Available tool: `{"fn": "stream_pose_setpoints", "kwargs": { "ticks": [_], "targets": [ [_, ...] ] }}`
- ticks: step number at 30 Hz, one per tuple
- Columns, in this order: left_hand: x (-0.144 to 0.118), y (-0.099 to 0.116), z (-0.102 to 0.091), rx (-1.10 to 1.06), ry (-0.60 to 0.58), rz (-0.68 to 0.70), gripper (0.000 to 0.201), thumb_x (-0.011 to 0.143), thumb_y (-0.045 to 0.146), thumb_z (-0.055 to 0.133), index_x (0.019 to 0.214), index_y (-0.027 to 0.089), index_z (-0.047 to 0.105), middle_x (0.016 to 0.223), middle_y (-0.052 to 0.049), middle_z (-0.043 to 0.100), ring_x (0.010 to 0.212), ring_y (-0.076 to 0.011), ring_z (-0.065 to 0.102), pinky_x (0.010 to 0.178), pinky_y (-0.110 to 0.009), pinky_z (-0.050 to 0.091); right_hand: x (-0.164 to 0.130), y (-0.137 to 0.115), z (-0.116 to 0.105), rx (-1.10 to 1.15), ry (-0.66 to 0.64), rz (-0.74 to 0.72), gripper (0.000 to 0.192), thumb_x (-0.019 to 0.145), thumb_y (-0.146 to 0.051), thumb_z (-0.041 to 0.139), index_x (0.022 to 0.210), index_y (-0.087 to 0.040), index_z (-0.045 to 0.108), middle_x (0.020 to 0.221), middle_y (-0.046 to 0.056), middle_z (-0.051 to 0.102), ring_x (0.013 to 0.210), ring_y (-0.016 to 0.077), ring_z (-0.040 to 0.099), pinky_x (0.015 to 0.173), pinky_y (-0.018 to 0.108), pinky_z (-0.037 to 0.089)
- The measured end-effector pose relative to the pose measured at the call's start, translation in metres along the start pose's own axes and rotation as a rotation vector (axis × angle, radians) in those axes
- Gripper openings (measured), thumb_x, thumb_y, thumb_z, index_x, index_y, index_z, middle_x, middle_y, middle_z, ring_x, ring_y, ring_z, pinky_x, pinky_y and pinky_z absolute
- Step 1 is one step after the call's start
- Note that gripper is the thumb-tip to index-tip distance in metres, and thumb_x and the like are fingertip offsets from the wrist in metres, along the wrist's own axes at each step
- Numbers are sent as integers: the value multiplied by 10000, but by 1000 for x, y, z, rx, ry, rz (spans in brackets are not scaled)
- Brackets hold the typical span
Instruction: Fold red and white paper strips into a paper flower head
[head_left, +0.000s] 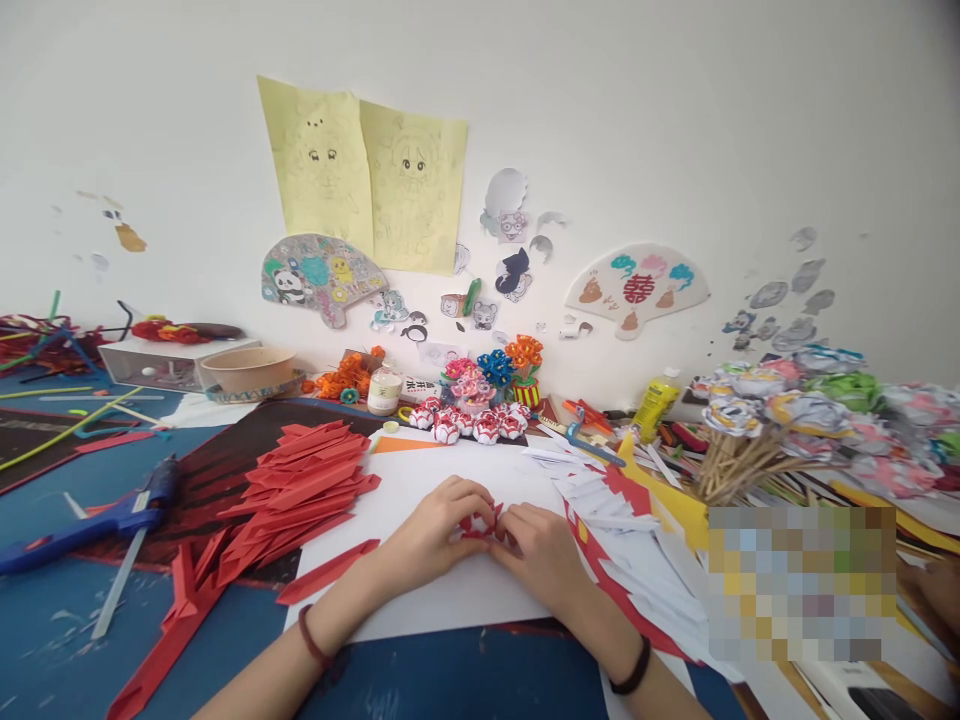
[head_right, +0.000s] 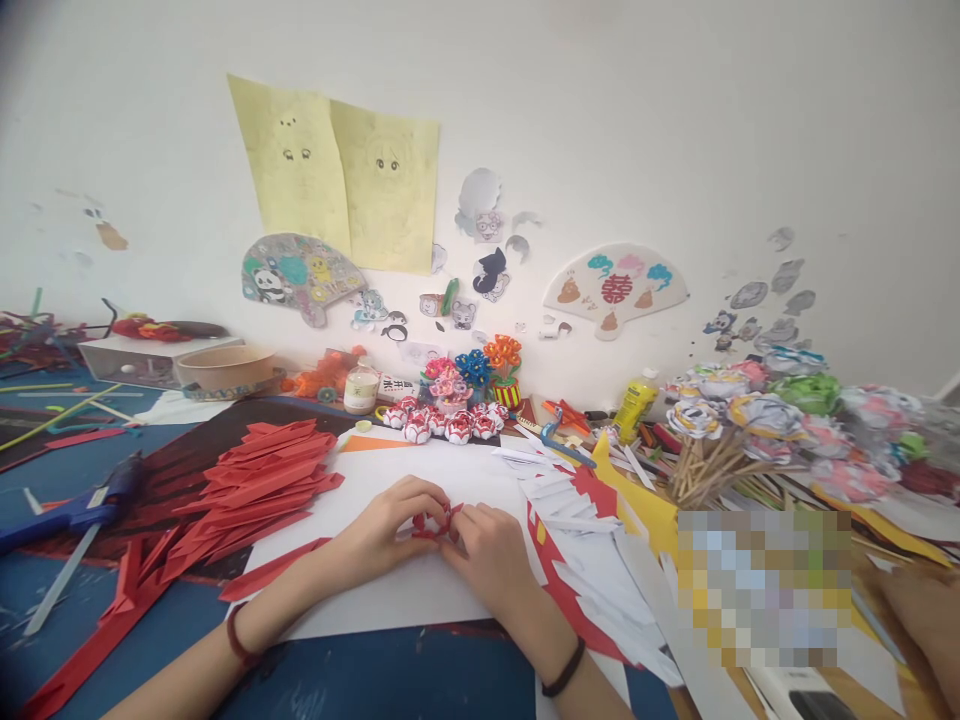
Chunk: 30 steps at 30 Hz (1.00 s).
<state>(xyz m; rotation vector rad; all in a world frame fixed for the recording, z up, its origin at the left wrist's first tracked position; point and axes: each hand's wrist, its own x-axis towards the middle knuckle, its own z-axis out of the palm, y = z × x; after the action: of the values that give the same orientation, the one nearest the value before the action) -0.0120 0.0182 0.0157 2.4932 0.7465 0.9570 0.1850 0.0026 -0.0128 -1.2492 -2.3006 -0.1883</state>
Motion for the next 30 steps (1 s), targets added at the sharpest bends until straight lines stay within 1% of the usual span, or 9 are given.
{"fn": "stream_pose_setpoints", "kwargs": {
  "ticks": [5, 8, 11, 13, 14, 17, 22, 26, 30],
  "targets": [
    [1, -1, -1, 50, -16, 24, 91, 929, 185, 525, 956, 207, 608, 1048, -53, 631, 996, -192, 547, 882, -318, 445, 0, 1, 2, 32, -13, 13, 182, 878, -306, 631, 743, -187, 606, 705, 19, 638, 643, 173, 578, 586, 284, 335],
    [2, -3, -2, 106, -25, 22, 138, 927, 201, 535, 1047, 211, 603, 1055, -59, 634, 978, -202, 543, 872, -329, 445, 1, 1, -5, 68, 2, 19, 136, 852, -260, 645, 743, -191, 603, 720, 14, 635, 665, 175, 580, 601, 281, 350],
    [2, -5, -3, 142, -32, 5, 252, 906, 224, 582, 1157, 221, 565, 1066, -59, 631, 975, -211, 536, 854, -338, 450, 4, -3, -16, 175, 85, 56, 37, 814, -202, 654, 804, -211, 620, 760, -2, 627, 700, 162, 579, 626, 267, 376],
    [2, -6, -3, 152, -33, -1, 285, 896, 225, 598, 1176, 218, 547, 1058, -57, 632, 972, -214, 535, 841, -338, 455, 5, -6, -22, 214, 158, 88, 34, 815, -191, 639, 836, -212, 622, 752, 1, 613, 710, 163, 577, 631, 265, 387],
    [2, -6, -3, 158, -32, 0, 285, 895, 219, 596, 1175, 213, 541, 1054, -58, 632, 968, -215, 535, 836, -338, 457, 6, -8, -23, 233, 160, 76, 20, 829, -194, 628, 837, -213, 625, 753, 3, 612, 713, 162, 578, 640, 266, 395],
    [2, -3, -2, 185, -34, 9, 263, 904, 194, 568, 1164, 203, 533, 1039, -60, 631, 952, -214, 536, 823, -339, 461, 7, -13, -18, 291, 109, 11, 49, 882, -229, 604, 844, -214, 630, 821, 18, 648, 789, 173, 602, 699, 274, 428],
    [3, 3, -2, 212, -43, 31, 230, 921, 225, 548, 1149, 193, 545, 1004, -66, 632, 927, -213, 538, 805, -335, 464, 7, -14, -6, 314, 86, 44, 98, 920, -256, 579, 844, -210, 618, 827, 19, 653, 782, 174, 602, 692, 282, 439],
    [3, 0, -7, 192, -71, 39, 244, 906, 289, 587, 1130, 194, 567, 1007, -72, 638, 942, -221, 548, 809, -339, 470, 5, -9, -9, 315, 50, 59, 117, 934, -235, 555, 830, -204, 599, 833, 15, 638, 774, 167, 600, 682, 271, 435],
    [3, -2, -12, 168, -92, 48, 243, 932, 254, 543, 1169, 207, 572, 1055, -74, 646, 989, -214, 552, 850, -333, 466, 4, -3, -16, 288, -14, 56, 111, 946, -229, 530, 850, -208, 580, 856, 4, 626, 778, 160, 601, 680, 260, 424]
  ]
}}
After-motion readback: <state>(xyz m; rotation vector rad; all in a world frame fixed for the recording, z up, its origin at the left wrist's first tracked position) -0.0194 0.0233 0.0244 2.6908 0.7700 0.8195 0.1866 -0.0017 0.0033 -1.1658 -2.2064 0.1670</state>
